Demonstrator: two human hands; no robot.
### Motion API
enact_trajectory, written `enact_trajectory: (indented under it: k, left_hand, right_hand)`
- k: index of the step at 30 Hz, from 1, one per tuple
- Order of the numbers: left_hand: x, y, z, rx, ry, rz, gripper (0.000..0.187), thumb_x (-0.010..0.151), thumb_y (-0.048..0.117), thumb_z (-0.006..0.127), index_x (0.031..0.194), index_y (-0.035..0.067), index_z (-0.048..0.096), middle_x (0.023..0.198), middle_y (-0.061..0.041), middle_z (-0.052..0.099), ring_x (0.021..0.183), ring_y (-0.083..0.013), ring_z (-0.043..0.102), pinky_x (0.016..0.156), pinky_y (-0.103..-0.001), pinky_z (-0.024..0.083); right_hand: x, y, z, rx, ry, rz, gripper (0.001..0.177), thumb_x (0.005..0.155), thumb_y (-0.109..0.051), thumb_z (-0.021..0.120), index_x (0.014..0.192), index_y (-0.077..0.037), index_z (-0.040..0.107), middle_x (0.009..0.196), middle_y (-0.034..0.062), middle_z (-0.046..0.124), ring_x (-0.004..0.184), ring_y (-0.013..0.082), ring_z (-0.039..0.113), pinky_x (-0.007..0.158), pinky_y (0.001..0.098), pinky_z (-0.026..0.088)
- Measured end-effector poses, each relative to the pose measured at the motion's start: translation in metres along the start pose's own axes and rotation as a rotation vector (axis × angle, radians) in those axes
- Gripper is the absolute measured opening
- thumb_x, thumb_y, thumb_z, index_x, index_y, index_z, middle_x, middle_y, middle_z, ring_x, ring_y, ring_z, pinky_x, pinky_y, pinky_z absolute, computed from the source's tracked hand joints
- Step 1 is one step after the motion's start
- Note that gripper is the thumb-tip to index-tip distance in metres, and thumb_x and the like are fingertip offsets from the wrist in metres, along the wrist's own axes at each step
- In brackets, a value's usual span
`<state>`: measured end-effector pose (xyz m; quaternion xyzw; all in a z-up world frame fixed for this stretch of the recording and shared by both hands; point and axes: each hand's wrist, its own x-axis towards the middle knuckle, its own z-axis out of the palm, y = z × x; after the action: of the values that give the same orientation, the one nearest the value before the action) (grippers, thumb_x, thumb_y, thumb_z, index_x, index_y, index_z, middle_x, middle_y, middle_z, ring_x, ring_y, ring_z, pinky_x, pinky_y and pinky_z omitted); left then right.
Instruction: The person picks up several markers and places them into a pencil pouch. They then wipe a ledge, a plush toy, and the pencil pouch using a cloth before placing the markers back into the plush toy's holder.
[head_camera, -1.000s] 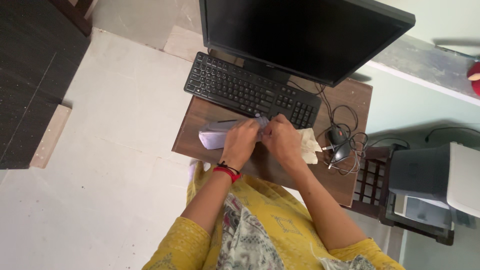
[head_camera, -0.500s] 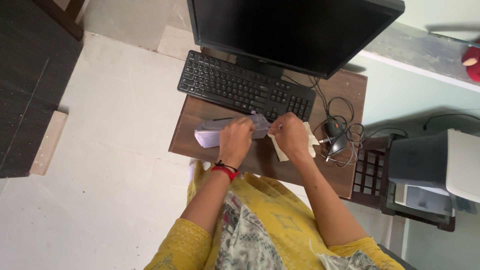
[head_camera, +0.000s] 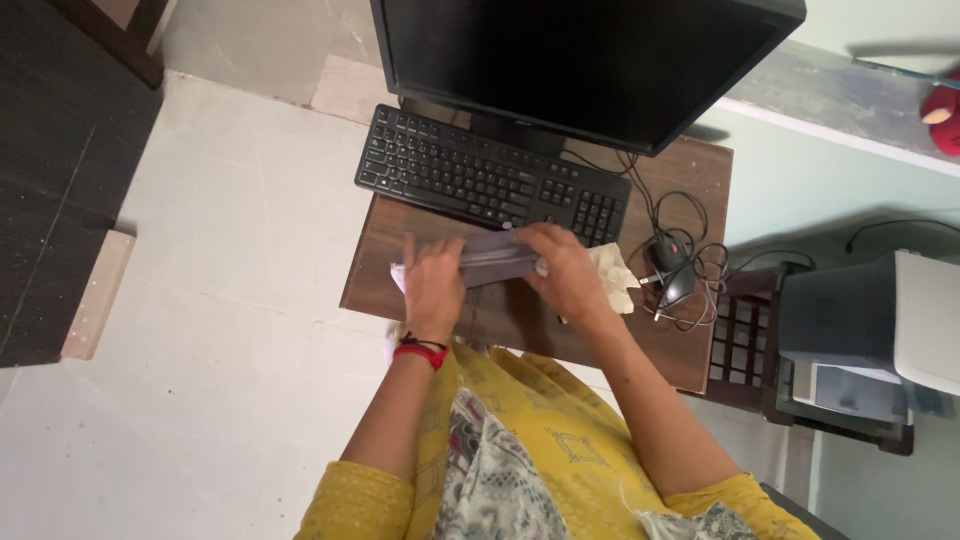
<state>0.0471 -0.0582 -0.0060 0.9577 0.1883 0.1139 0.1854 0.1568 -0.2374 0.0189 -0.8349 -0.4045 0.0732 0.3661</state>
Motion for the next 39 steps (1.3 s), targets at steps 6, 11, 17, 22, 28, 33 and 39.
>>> enact_trajectory:
  k: [6,11,17,22,28,33,39]
  left_hand:
    - [-0.002,-0.009,-0.013,0.237,-0.105,-0.177,0.034,0.075,-0.005,0.066,0.105,0.009,0.071,0.108,-0.008,0.072,0.116,-0.0292,0.061,0.117,-0.065,0.02]
    - [-0.005,-0.042,-0.013,0.101,-0.166,-0.323,0.035,0.085,-0.003,0.063,0.116,0.011,0.07,0.102,-0.018,0.072,0.101,-0.04,0.067,0.086,-0.049,0.054]
    - [0.004,-0.052,-0.032,-0.081,-0.114,-0.248,0.037,0.082,-0.009,0.059,0.11,0.01,0.075,0.094,-0.024,0.071,0.093,-0.044,0.068,0.081,-0.051,0.055]
    - [0.019,-0.047,-0.07,-0.14,-0.082,-0.138,0.045,0.076,-0.012,0.059,0.11,0.01,0.077,0.095,-0.024,0.072,0.091,-0.0436,0.068,0.082,-0.05,0.054]
    - [0.039,-0.035,-0.111,-0.265,-0.046,-0.108,0.042,0.077,-0.014,0.057,0.108,0.008,0.077,0.097,-0.022,0.072,0.09,-0.0416,0.069,0.081,-0.047,0.055]
    - [0.055,-0.025,-0.128,-0.391,-0.008,0.057,0.042,0.077,-0.018,0.051,0.102,0.003,0.077,0.098,-0.019,0.075,0.091,-0.0395,0.07,0.084,-0.044,0.055]
    - [0.08,-0.009,-0.138,-0.527,-0.251,0.301,0.043,0.075,-0.018,0.048,0.104,0.001,0.075,0.103,-0.019,0.074,0.096,-0.036,0.072,0.086,-0.038,0.056]
  right_hand:
    - [0.008,-0.002,0.022,-0.023,-0.004,-0.011,0.036,0.08,-0.005,0.075,0.116,-0.005,0.073,0.127,0.0169,0.069,0.114,0.0403,0.063,0.098,0.0461,0.05]
    - [0.015,0.001,0.033,-0.003,0.038,0.082,0.022,0.086,-0.011,0.073,0.107,-0.006,0.076,0.113,0.0141,0.075,0.103,0.0382,0.067,0.092,0.046,0.052]
    - [0.019,-0.013,0.036,0.07,0.226,0.123,0.017,0.088,-0.011,0.072,0.103,-0.004,0.076,0.107,0.0146,0.076,0.1,0.0381,0.068,0.089,0.0452,0.053]
    - [0.027,-0.029,0.036,0.075,0.336,0.112,0.018,0.09,-0.006,0.068,0.107,-0.002,0.071,0.109,0.0168,0.073,0.103,0.0391,0.064,0.091,0.0454,0.051]
    - [0.027,-0.05,0.031,0.068,0.398,0.129,0.017,0.091,-0.006,0.068,0.108,-0.002,0.066,0.107,0.0185,0.069,0.105,0.0404,0.062,0.091,0.0466,0.049]
    - [0.022,-0.063,0.014,0.05,0.363,0.219,0.014,0.094,-0.005,0.064,0.108,-0.002,0.063,0.103,0.0182,0.066,0.102,0.04,0.059,0.089,0.0474,0.046]
    - [0.005,-0.06,-0.008,0.003,0.423,0.211,0.015,0.094,-0.002,0.06,0.109,-0.002,0.063,0.102,0.0163,0.065,0.101,0.0381,0.058,0.088,0.0463,0.046]
